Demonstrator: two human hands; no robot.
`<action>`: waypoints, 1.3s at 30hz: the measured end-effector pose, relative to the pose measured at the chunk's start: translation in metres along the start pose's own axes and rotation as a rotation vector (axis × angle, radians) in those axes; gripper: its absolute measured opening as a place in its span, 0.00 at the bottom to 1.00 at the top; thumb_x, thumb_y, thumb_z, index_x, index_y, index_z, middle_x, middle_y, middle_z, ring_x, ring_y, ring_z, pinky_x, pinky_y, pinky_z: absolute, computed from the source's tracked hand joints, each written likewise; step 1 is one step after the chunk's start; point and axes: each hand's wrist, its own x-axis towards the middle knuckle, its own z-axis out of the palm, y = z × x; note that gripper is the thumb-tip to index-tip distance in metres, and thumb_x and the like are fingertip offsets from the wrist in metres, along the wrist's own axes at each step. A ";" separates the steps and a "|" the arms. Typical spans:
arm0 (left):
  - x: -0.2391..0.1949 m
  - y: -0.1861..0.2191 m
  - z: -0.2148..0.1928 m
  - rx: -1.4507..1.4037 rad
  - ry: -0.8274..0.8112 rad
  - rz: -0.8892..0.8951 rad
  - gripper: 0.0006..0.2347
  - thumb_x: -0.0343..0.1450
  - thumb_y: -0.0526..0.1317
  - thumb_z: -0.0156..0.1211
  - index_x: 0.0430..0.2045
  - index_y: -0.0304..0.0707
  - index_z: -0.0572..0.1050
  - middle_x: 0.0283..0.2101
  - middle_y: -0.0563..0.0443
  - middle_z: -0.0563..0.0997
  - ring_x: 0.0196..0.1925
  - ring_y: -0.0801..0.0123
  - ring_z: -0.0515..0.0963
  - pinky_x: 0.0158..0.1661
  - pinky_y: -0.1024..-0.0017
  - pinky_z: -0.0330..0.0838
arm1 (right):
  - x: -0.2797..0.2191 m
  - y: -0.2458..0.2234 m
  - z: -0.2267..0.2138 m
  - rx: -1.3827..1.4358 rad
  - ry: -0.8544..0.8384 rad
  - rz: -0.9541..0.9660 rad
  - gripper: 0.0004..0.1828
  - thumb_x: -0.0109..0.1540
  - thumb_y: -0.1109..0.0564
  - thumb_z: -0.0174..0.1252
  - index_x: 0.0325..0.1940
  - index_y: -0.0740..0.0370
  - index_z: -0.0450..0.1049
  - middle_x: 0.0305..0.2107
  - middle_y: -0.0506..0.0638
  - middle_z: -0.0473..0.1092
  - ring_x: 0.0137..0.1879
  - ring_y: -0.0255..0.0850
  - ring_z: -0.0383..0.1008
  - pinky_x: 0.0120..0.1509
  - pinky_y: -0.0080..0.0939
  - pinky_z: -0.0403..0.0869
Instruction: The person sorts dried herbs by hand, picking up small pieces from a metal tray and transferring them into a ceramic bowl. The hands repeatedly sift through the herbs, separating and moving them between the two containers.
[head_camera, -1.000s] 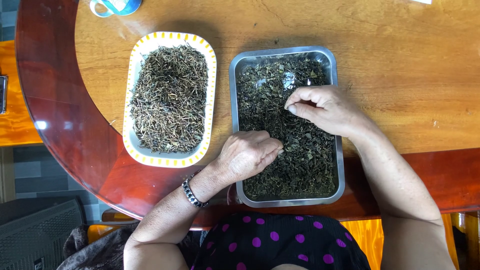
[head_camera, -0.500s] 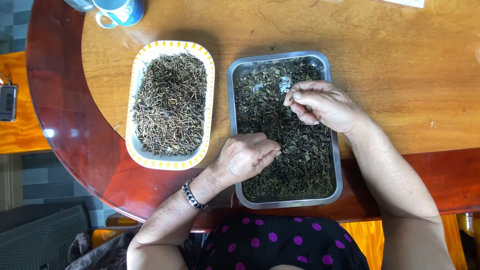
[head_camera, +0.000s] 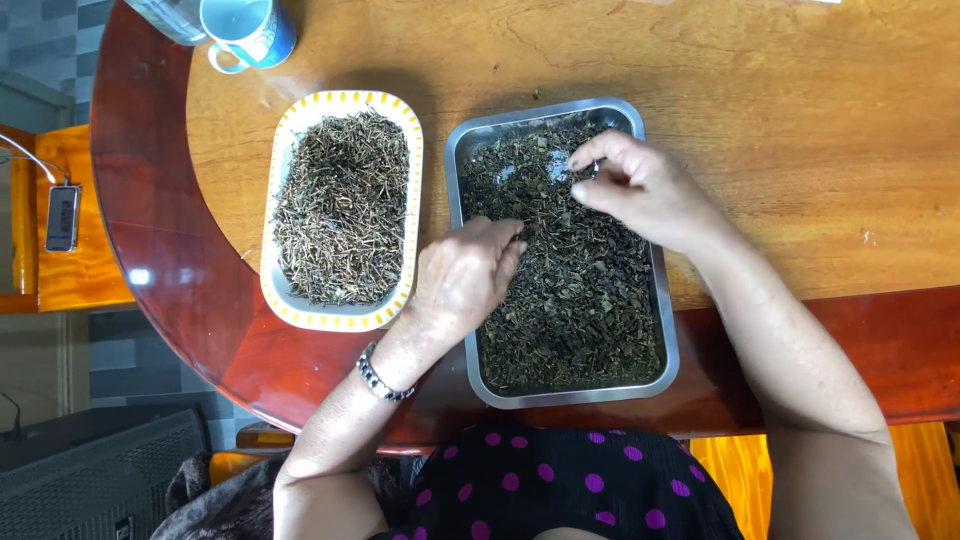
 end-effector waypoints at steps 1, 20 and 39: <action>0.004 0.001 0.000 0.001 0.000 -0.002 0.08 0.74 0.38 0.56 0.42 0.43 0.81 0.25 0.50 0.81 0.25 0.67 0.83 0.27 0.73 0.79 | -0.002 -0.007 0.003 0.001 -0.002 -0.001 0.12 0.67 0.65 0.55 0.55 0.68 0.72 0.20 0.50 0.66 0.21 0.34 0.62 0.23 0.31 0.59; 0.021 -0.011 0.013 0.025 -0.100 -0.120 0.08 0.72 0.39 0.60 0.43 0.49 0.81 0.32 0.48 0.82 0.37 0.52 0.86 0.38 0.53 0.83 | -0.001 -0.005 0.042 -0.548 -0.044 -0.067 0.09 0.64 0.64 0.57 0.44 0.66 0.81 0.32 0.60 0.78 0.38 0.50 0.80 0.46 0.45 0.79; 0.012 -0.032 0.033 0.041 -0.052 -0.083 0.02 0.71 0.40 0.60 0.32 0.55 0.79 0.28 0.57 0.79 0.35 0.62 0.85 0.36 0.62 0.82 | 0.001 0.006 0.026 -0.022 -0.043 0.025 0.07 0.69 0.66 0.47 0.46 0.71 0.71 0.31 0.57 0.73 0.30 0.36 0.72 0.30 0.32 0.70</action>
